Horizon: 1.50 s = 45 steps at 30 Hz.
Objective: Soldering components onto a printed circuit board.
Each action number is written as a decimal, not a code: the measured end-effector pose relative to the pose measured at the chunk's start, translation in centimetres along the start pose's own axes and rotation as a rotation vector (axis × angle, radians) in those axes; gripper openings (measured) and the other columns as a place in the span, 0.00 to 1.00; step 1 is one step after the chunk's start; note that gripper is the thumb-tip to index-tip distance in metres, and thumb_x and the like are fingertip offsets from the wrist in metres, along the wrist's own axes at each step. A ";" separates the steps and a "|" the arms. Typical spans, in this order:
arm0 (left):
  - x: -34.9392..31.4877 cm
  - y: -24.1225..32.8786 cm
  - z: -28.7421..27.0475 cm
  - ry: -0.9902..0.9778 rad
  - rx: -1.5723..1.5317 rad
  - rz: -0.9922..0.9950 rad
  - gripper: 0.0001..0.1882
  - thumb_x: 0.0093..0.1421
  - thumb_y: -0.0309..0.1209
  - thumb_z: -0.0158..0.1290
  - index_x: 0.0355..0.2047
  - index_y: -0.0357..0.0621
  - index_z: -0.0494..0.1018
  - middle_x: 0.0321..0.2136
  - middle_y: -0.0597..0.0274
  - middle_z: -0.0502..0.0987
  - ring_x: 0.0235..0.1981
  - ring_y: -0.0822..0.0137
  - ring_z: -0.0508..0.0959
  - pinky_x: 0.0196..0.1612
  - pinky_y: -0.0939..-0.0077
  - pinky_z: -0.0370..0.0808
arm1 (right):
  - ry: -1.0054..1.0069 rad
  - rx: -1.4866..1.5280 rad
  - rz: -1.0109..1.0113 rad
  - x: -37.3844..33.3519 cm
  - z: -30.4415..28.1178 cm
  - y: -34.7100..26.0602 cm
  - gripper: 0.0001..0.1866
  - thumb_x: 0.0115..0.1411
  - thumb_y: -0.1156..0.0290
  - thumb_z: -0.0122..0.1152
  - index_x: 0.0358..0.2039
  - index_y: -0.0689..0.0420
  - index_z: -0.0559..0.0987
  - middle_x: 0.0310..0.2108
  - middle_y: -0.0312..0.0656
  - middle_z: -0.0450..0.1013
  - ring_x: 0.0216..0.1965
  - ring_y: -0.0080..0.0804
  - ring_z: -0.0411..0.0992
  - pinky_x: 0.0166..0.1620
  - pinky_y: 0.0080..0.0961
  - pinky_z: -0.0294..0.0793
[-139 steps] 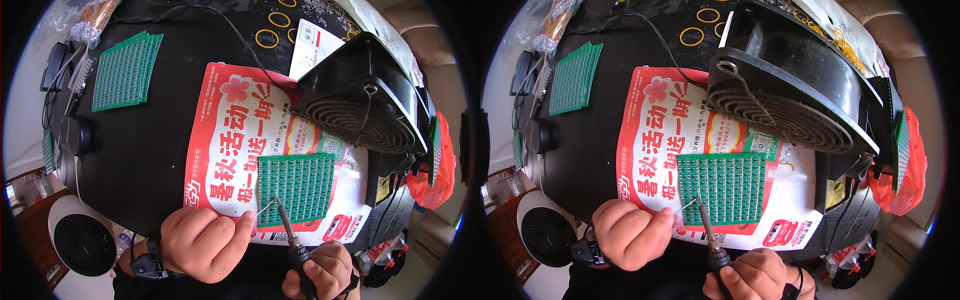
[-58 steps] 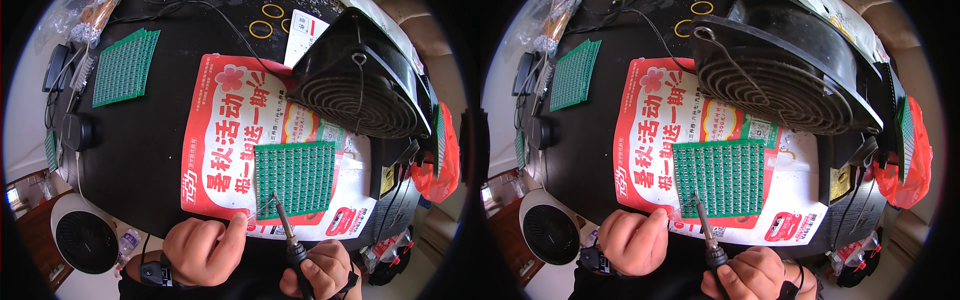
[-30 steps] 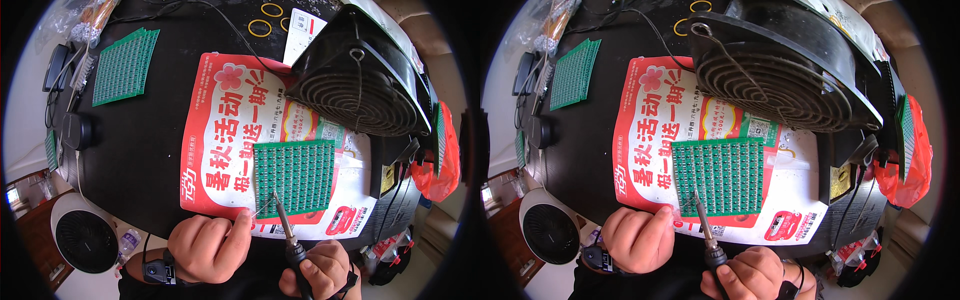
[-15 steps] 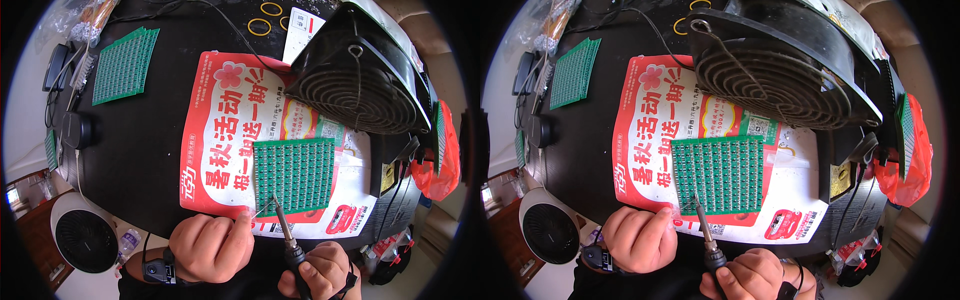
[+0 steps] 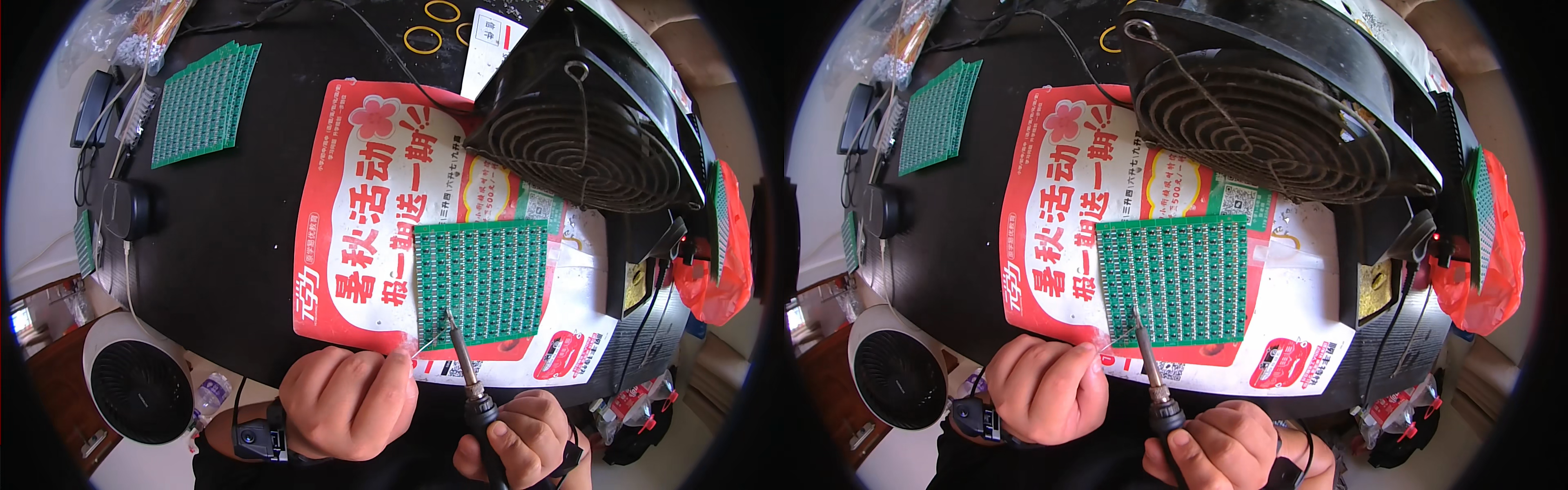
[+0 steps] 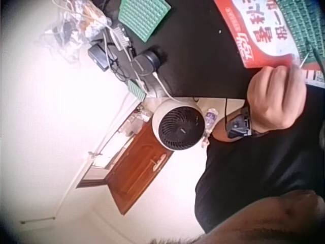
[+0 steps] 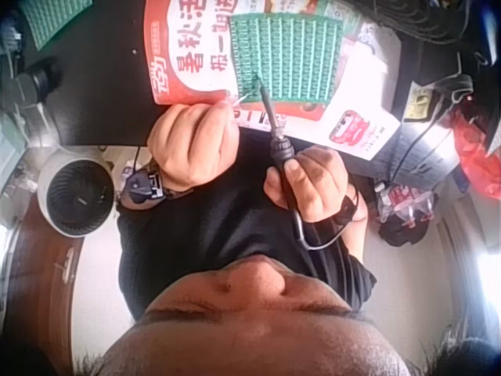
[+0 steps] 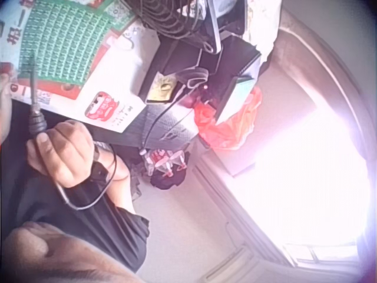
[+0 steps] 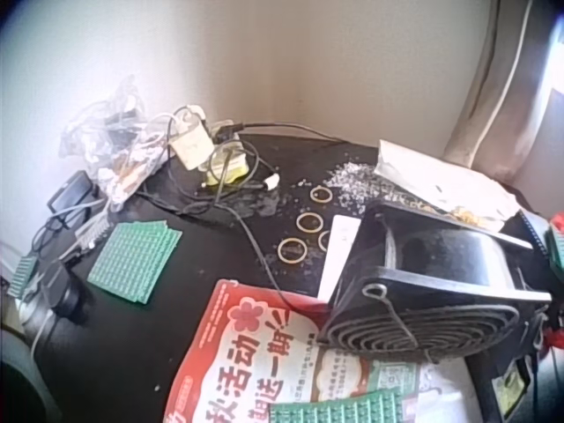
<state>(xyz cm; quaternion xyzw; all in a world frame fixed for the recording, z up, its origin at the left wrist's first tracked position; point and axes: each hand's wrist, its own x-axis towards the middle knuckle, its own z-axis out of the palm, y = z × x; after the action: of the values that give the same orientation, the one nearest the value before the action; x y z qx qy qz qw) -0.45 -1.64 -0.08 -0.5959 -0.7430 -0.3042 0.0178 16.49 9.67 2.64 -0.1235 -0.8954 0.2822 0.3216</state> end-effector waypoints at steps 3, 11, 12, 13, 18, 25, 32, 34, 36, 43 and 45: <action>0.0 0.0 0.0 0.000 -0.003 -0.001 0.08 0.49 0.20 0.56 0.31 0.33 0.76 0.21 0.59 0.78 0.17 0.66 0.76 0.20 0.75 0.71 | 0.000 0.005 0.008 0.0 0.0 -0.1 0.15 0.53 0.76 0.67 0.38 0.66 0.72 0.23 0.42 0.69 0.18 0.31 0.68 0.23 0.23 0.70; 0.0 0.0 0.1 -0.002 -0.010 0.002 0.07 0.49 0.19 0.56 0.31 0.33 0.76 0.21 0.59 0.78 0.17 0.65 0.76 0.20 0.75 0.71 | 0.005 0.038 0.004 0.0 -0.4 -0.3 0.14 0.53 0.77 0.66 0.37 0.67 0.72 0.23 0.42 0.68 0.18 0.31 0.67 0.22 0.24 0.69; 0.0 0.0 0.1 -0.007 -0.010 0.002 0.07 0.49 0.19 0.56 0.31 0.33 0.76 0.21 0.59 0.78 0.17 0.65 0.76 0.20 0.75 0.71 | 0.002 0.031 0.009 0.0 -0.3 -0.3 0.14 0.53 0.77 0.66 0.37 0.67 0.72 0.23 0.42 0.68 0.19 0.31 0.67 0.22 0.24 0.69; 0.0 0.0 0.0 -0.013 -0.010 0.002 0.07 0.49 0.19 0.56 0.31 0.33 0.76 0.21 0.59 0.78 0.17 0.65 0.76 0.20 0.75 0.71 | 0.003 0.035 0.008 0.0 -0.3 -0.3 0.14 0.53 0.77 0.66 0.37 0.67 0.72 0.23 0.42 0.68 0.19 0.31 0.67 0.22 0.24 0.69; 0.1 0.0 -0.1 -0.034 -0.011 0.004 0.07 0.49 0.19 0.56 0.31 0.33 0.76 0.21 0.59 0.78 0.18 0.65 0.76 0.21 0.75 0.72 | -0.013 0.044 -0.042 -0.2 -0.7 -0.1 0.13 0.54 0.76 0.66 0.37 0.66 0.72 0.23 0.40 0.67 0.18 0.30 0.66 0.22 0.23 0.69; 0.0 0.0 0.2 -0.039 -0.015 0.013 0.08 0.49 0.19 0.56 0.32 0.32 0.76 0.21 0.59 0.77 0.18 0.65 0.77 0.21 0.75 0.72 | -0.026 0.043 -0.029 -0.3 -0.6 -0.2 0.12 0.55 0.76 0.65 0.37 0.65 0.72 0.23 0.41 0.67 0.19 0.30 0.66 0.22 0.23 0.68; 0.0 0.1 0.1 -0.037 -0.018 0.032 0.09 0.49 0.19 0.56 0.32 0.31 0.76 0.21 0.59 0.76 0.18 0.65 0.76 0.21 0.75 0.72 | -0.012 0.032 -0.018 -0.4 -0.6 -0.4 0.12 0.54 0.76 0.65 0.36 0.65 0.73 0.23 0.40 0.67 0.19 0.30 0.67 0.22 0.23 0.68; 0.1 0.2 0.2 -0.035 -0.026 0.036 0.09 0.48 0.19 0.56 0.32 0.31 0.76 0.21 0.59 0.76 0.18 0.65 0.76 0.21 0.75 0.73 | -0.011 0.026 -0.022 -0.4 -0.6 -0.4 0.12 0.54 0.76 0.65 0.36 0.65 0.73 0.23 0.40 0.67 0.19 0.30 0.67 0.22 0.23 0.68; 0.1 0.2 0.2 -0.038 -0.030 0.030 0.09 0.48 0.18 0.56 0.32 0.31 0.76 0.21 0.58 0.76 0.18 0.65 0.76 0.21 0.75 0.74 | 0.007 0.023 -0.016 -0.4 -0.3 -0.4 0.12 0.54 0.76 0.65 0.36 0.66 0.73 0.23 0.40 0.67 0.19 0.30 0.66 0.22 0.23 0.68; 0.3 0.3 0.2 -0.017 -0.039 0.006 0.07 0.48 0.18 0.56 0.30 0.32 0.76 0.20 0.58 0.77 0.18 0.63 0.77 0.22 0.73 0.75 | 0.019 0.038 -0.026 -0.5 -0.2 -0.2 0.12 0.54 0.76 0.65 0.36 0.66 0.73 0.22 0.40 0.67 0.19 0.30 0.66 0.20 0.23 0.67; 0.3 0.3 0.3 -0.013 -0.042 0.006 0.07 0.47 0.18 0.56 0.30 0.32 0.76 0.20 0.58 0.76 0.18 0.63 0.77 0.22 0.73 0.75 | 0.016 0.029 -0.019 -0.5 -0.2 -0.2 0.12 0.54 0.77 0.65 0.36 0.66 0.72 0.22 0.40 0.67 0.19 0.30 0.66 0.21 0.23 0.67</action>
<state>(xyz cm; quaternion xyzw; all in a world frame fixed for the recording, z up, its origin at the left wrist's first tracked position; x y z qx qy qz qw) -0.16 -1.19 -0.03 -0.6005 -0.7346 -0.3158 0.0012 16.99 9.35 2.63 -0.1126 -0.8898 0.2909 0.3331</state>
